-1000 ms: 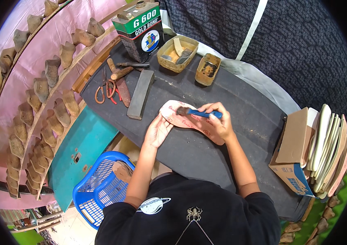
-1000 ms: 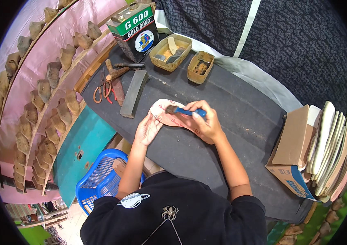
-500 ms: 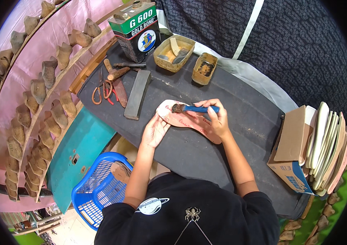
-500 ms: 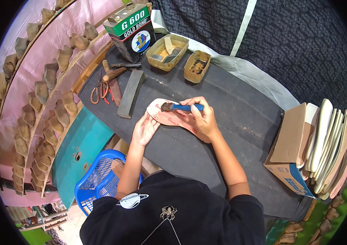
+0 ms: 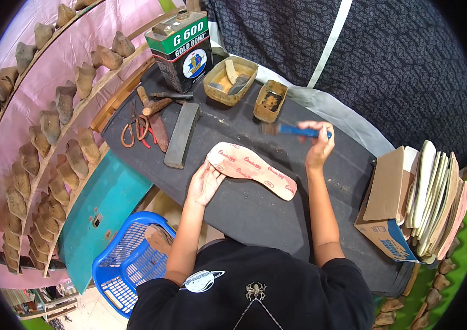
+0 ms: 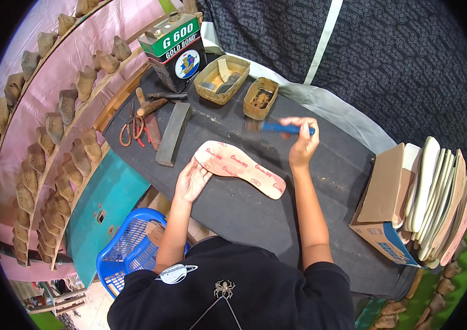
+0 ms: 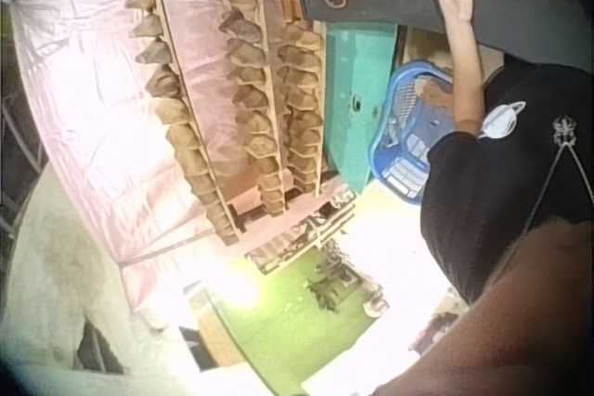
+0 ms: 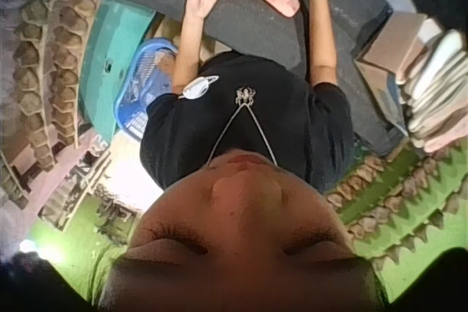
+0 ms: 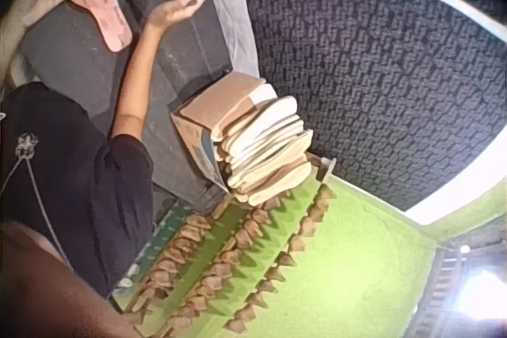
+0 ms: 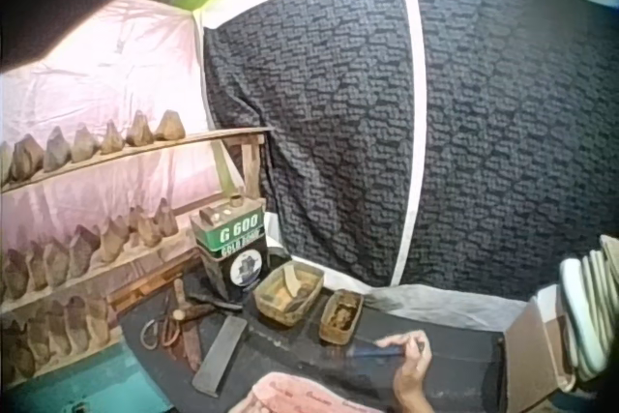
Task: The person takes shoe soles from a box, applies adhesive onto their surfaces using a brush, and places the glued soles into a basket.
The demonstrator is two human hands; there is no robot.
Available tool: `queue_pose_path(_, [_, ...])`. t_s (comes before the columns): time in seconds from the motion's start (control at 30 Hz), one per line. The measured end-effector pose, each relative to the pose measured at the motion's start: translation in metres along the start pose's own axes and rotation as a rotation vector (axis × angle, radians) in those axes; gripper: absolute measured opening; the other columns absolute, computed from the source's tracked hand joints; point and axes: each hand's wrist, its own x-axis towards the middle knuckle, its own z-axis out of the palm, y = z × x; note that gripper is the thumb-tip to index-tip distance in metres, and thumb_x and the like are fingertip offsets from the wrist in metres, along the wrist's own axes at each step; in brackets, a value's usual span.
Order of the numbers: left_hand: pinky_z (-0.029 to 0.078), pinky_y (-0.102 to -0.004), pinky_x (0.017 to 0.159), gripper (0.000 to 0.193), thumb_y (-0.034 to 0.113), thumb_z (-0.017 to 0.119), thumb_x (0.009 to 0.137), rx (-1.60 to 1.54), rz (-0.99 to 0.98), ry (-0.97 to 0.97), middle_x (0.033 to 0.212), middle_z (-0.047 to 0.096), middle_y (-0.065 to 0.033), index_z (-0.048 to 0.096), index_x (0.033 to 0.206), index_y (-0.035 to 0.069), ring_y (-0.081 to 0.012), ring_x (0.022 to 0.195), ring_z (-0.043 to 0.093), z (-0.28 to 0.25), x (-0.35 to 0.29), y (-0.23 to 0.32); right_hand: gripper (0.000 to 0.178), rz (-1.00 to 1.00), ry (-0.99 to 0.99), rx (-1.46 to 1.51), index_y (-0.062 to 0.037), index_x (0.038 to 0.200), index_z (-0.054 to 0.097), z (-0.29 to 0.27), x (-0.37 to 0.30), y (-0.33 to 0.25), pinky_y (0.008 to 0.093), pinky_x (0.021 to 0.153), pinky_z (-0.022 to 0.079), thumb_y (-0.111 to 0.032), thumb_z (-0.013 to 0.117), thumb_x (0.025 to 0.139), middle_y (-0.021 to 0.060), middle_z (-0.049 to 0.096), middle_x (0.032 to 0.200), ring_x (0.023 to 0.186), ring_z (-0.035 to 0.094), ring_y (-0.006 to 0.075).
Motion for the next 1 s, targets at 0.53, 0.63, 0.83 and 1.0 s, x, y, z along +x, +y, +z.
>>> queue_pose_path(0.53, [0.032, -0.0368, 0.094, 0.033, 0.02, 0.041, 0.086, -0.028, -0.014, 0.009, 0.113, 0.049, -0.01, 0.041, 0.116, 0.004, -0.0206, 0.106, 0.046, 0.0, -0.003, -0.001, 0.022, 0.12, -0.172, -0.549, -0.0005, 0.093, 0.046, 0.014, 0.038, 0.053, 0.0247, 0.067, 0.044, -0.022, 0.044, 0.088, 0.0097, 0.059, 0.092, 0.072, 0.055, 0.0126])
queue_pose_path(0.63, [0.035, -0.0372, 0.092, 0.035, 0.021, 0.041, 0.087, -0.036, -0.002, 0.007, 0.115, 0.049, -0.0111, 0.041, 0.117, 0.004, -0.0222, 0.107, 0.046, -0.003, -0.002, -0.001, 0.022, 0.156, -0.253, -0.637, 0.0, 0.094, 0.047, 0.015, 0.041, 0.049, 0.0244, 0.068, 0.044, -0.022, 0.044, 0.088, 0.0095, 0.058, 0.092, 0.073, 0.055, 0.0123])
queue_pose_path(0.83, [0.033, -0.0366, 0.094, 0.034, 0.02, 0.04, 0.086, -0.022, 0.002, -0.007, 0.114, 0.049, -0.0105, 0.041, 0.115, 0.003, -0.0212, 0.107, 0.046, 0.002, -0.003, 0.0, 0.02, 0.036, -0.128, -0.453, 0.0003, 0.095, 0.046, 0.017, 0.034, 0.027, 0.0246, 0.072, 0.044, -0.018, 0.041, 0.089, 0.0095, 0.056, 0.098, 0.079, 0.054, 0.0126])
queue_pose_path(1.0, [0.033, -0.0365, 0.094, 0.034, 0.02, 0.04, 0.086, -0.022, 0.001, -0.001, 0.114, 0.049, -0.0107, 0.041, 0.116, 0.003, -0.0214, 0.107, 0.045, 0.003, -0.002, -0.001, 0.019, -0.185, -0.068, -0.361, 0.0014, 0.096, 0.044, 0.004, 0.023, 0.03, 0.0276, 0.074, 0.046, -0.015, 0.038, 0.089, 0.0153, 0.05, 0.104, 0.087, 0.053, 0.0177])
